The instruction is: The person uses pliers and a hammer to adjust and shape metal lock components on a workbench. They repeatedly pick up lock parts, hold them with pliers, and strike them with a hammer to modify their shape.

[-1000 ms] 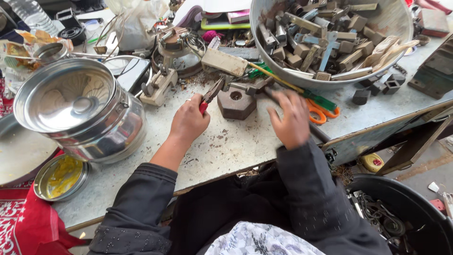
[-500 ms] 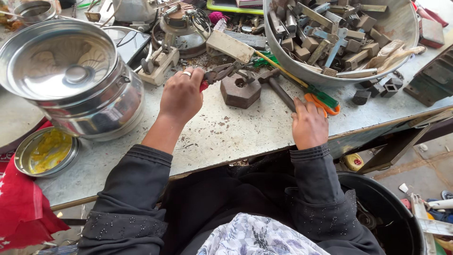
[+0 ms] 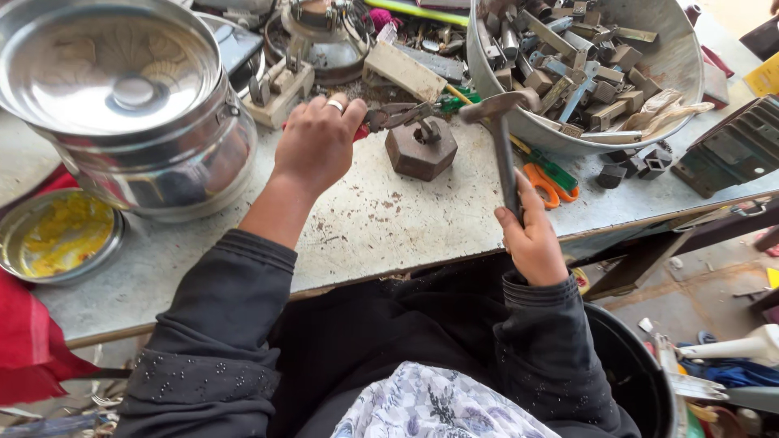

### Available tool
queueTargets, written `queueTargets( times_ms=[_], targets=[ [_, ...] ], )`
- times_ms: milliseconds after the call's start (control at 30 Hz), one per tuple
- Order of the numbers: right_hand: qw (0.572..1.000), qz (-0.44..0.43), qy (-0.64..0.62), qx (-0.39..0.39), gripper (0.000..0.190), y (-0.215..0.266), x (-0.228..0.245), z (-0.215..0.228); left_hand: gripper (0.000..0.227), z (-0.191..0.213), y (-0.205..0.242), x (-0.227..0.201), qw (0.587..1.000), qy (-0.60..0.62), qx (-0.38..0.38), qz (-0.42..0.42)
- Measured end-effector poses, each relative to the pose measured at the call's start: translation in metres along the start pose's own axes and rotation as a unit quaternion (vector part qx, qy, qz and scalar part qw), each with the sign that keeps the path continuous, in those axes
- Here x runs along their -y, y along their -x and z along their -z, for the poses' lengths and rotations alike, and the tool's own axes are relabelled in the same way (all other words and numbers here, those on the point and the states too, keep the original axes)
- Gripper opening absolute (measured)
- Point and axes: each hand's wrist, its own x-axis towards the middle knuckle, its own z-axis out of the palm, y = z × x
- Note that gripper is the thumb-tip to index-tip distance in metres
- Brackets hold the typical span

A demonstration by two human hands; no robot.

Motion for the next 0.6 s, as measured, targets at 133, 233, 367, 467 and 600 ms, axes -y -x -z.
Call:
queueTargets(
  times_ms=[133,233,367,467,600],
  targets=[
    [0.966,0.192,0.168,-0.037,0.061,0.012,0.033,-0.011,0.025,0.004,0.000,-0.001,0.999,-0.017,-0.022,-0.022],
    [0.962,0.215,0.128,-0.104,0.065,0.018,0.057,-0.014,0.024,0.008,-0.001,0.001,0.999,-0.028,-0.018,-0.022],
    [0.964,0.224,0.078,-0.124,0.071,0.025,0.065,-0.011,0.020,0.007,0.000,0.006,0.998,-0.050,0.028,-0.012],
    [0.955,0.237,0.119,-0.131,0.069,0.021,0.060,-0.010,0.022,0.006,-0.001,0.006,0.999,-0.043,0.000,-0.014],
    [0.927,0.299,0.187,-0.127,0.058,0.003,0.045,-0.024,0.022,0.005,0.000,0.007,0.999,-0.037,-0.009,-0.013]
  ],
)
